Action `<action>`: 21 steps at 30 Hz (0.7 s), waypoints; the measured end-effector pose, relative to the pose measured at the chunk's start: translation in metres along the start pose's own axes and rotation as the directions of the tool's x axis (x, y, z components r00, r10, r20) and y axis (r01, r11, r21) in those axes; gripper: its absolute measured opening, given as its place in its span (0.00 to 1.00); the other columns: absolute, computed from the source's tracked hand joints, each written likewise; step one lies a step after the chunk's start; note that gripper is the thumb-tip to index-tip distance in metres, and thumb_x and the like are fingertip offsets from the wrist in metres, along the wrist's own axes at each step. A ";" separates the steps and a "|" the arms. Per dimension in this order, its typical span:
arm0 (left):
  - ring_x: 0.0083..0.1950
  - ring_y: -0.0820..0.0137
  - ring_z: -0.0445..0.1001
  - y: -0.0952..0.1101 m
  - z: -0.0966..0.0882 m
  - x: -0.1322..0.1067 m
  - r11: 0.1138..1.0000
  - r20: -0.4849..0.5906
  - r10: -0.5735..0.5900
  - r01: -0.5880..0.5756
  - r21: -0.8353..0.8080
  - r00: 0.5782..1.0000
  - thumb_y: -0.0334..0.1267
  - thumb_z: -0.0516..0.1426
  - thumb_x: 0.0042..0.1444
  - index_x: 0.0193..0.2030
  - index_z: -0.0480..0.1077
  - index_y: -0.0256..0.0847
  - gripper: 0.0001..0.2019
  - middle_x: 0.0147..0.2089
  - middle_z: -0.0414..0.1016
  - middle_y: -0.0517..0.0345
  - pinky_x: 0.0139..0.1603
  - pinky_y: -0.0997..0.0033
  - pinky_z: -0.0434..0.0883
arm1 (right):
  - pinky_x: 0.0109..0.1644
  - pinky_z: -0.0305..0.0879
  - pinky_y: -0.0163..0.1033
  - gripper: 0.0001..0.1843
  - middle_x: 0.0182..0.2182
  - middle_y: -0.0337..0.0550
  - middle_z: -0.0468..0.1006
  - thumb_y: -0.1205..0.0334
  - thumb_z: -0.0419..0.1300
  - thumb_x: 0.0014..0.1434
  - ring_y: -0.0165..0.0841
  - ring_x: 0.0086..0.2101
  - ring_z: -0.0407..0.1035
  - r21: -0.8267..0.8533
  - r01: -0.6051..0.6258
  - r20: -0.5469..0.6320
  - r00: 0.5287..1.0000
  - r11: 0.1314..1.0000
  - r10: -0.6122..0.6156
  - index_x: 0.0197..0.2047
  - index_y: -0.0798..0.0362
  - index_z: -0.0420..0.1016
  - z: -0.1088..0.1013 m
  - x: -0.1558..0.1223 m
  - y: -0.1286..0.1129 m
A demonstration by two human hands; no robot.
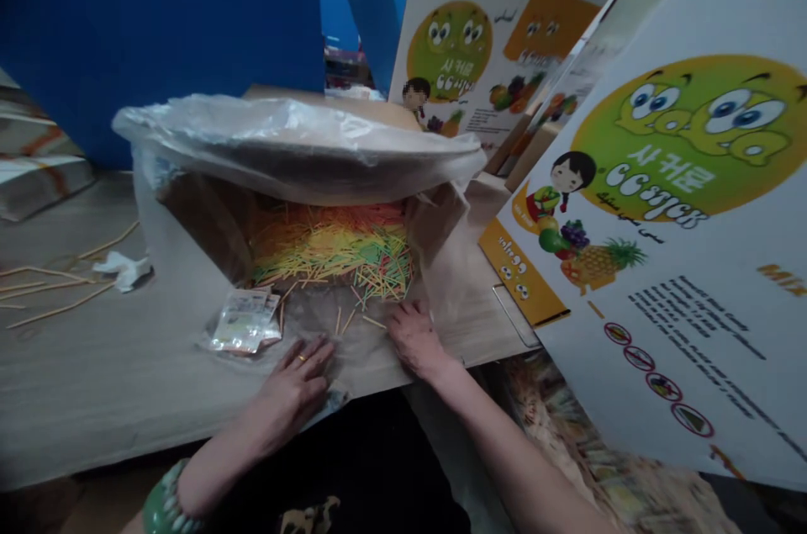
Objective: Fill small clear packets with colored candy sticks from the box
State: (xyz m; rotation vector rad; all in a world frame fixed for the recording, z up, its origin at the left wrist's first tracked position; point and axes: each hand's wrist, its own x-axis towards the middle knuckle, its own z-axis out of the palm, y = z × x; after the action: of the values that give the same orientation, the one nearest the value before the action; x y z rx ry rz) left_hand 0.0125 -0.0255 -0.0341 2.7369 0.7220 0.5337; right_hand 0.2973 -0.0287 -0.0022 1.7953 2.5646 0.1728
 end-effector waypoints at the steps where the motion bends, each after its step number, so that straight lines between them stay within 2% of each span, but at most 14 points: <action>1: 0.71 0.52 0.57 -0.002 0.003 0.002 1.000 -0.017 -0.011 0.011 0.005 1.000 0.29 0.54 0.61 0.30 0.72 0.37 0.09 0.68 0.64 0.44 0.65 0.40 0.61 | 0.46 0.52 0.46 0.10 0.38 0.50 0.75 0.72 0.52 0.61 0.41 0.42 0.61 -0.023 -0.016 -0.045 0.999 1.000 0.015 0.38 0.57 0.74 -0.008 0.008 0.004; 5: 0.72 0.49 0.53 -0.009 -0.001 0.008 0.995 -0.118 -0.071 0.078 0.060 0.990 0.29 0.54 0.60 0.29 0.71 0.36 0.10 0.71 0.57 0.41 0.64 0.40 0.63 | 0.45 0.52 0.46 0.12 0.37 0.53 0.74 0.74 0.50 0.59 0.42 0.40 0.60 -0.089 -0.144 -0.286 0.951 0.985 0.114 0.40 0.59 0.73 -0.061 0.039 0.014; 7: 0.72 0.48 0.53 -0.008 -0.009 0.011 0.986 -0.180 -0.110 0.130 0.102 0.978 0.28 0.54 0.60 0.28 0.71 0.36 0.10 0.71 0.58 0.40 0.64 0.38 0.63 | 0.44 0.52 0.45 0.11 0.34 0.51 0.73 0.74 0.49 0.59 0.41 0.38 0.61 -0.080 -0.141 -0.344 0.933 0.987 0.105 0.38 0.58 0.72 -0.081 0.046 0.013; 9: 0.72 0.47 0.52 -0.004 -0.017 0.016 0.976 -0.248 -0.128 0.166 0.140 0.960 0.29 0.54 0.60 0.29 0.71 0.37 0.09 0.71 0.58 0.40 0.65 0.37 0.61 | 0.43 0.52 0.44 0.11 0.31 0.49 0.73 0.75 0.49 0.59 0.40 0.36 0.61 -0.056 -0.112 -0.342 0.936 0.992 0.086 0.36 0.57 0.71 -0.087 0.043 0.007; 12: 0.75 0.48 0.45 0.007 -0.019 0.030 0.980 -0.260 -0.084 0.127 0.155 0.962 0.31 0.57 0.60 0.30 0.72 0.38 0.07 0.72 0.54 0.44 0.68 0.37 0.56 | 0.41 0.52 0.42 0.11 0.30 0.47 0.74 0.77 0.49 0.58 0.38 0.34 0.63 0.026 -0.069 -0.245 0.967 0.997 0.073 0.35 0.56 0.70 -0.075 0.024 -0.004; 15: 0.76 0.49 0.43 0.015 -0.010 0.053 0.992 -0.148 -0.010 0.028 0.122 0.989 0.34 0.59 0.59 0.29 0.71 0.38 0.07 0.73 0.53 0.46 0.70 0.36 0.52 | 0.41 0.54 0.41 0.12 0.32 0.45 0.75 0.78 0.49 0.59 0.35 0.34 0.64 0.121 -0.050 -0.099 0.993 0.991 0.062 0.36 0.56 0.69 -0.057 0.000 -0.014; 16: 0.75 0.49 0.47 0.017 -0.006 0.061 0.994 -0.103 0.012 0.000 0.113 0.995 0.33 0.59 0.59 0.29 0.72 0.38 0.07 0.73 0.55 0.46 0.69 0.36 0.52 | 0.41 0.55 0.40 0.12 0.33 0.44 0.75 0.78 0.49 0.59 0.35 0.34 0.65 0.142 -0.043 -0.051 0.997 0.989 0.050 0.36 0.55 0.69 -0.053 -0.007 -0.016; 18: 0.68 0.52 0.61 0.018 0.004 0.075 0.994 -0.014 0.053 -0.052 0.095 0.998 0.31 0.57 0.60 0.32 0.73 0.38 0.06 0.66 0.66 0.45 0.68 0.38 0.57 | 0.41 0.56 0.40 0.13 0.35 0.44 0.76 0.78 0.49 0.59 0.35 0.35 0.66 0.171 -0.027 0.045 0.999 0.985 0.019 0.38 0.55 0.70 -0.050 -0.018 -0.020; 20: 0.54 0.60 0.74 0.016 0.014 0.083 0.995 0.057 0.076 -0.080 0.065 0.995 0.27 0.55 0.61 0.34 0.73 0.38 0.07 0.50 0.77 0.48 0.64 0.45 0.64 | 0.39 0.57 0.40 0.11 0.35 0.43 0.77 0.76 0.50 0.61 0.35 0.35 0.68 0.201 -0.039 0.144 0.990 0.979 0.009 0.38 0.54 0.71 -0.051 -0.022 -0.019; 21: 0.48 0.63 0.76 0.014 0.019 0.085 0.995 0.071 0.079 -0.083 0.051 0.994 0.25 0.53 0.61 0.35 0.73 0.38 0.09 0.43 0.78 0.51 0.61 0.49 0.68 | 0.38 0.58 0.39 0.10 0.35 0.43 0.77 0.74 0.51 0.62 0.35 0.35 0.68 0.216 -0.058 0.183 0.983 0.975 0.018 0.38 0.53 0.71 -0.052 -0.020 -0.017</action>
State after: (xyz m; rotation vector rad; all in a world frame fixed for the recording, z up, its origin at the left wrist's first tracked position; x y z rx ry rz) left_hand 0.0946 0.0039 -0.0223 2.8292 0.6195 0.4409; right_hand 0.2846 -0.0581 0.0470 1.8319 2.5067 -0.2744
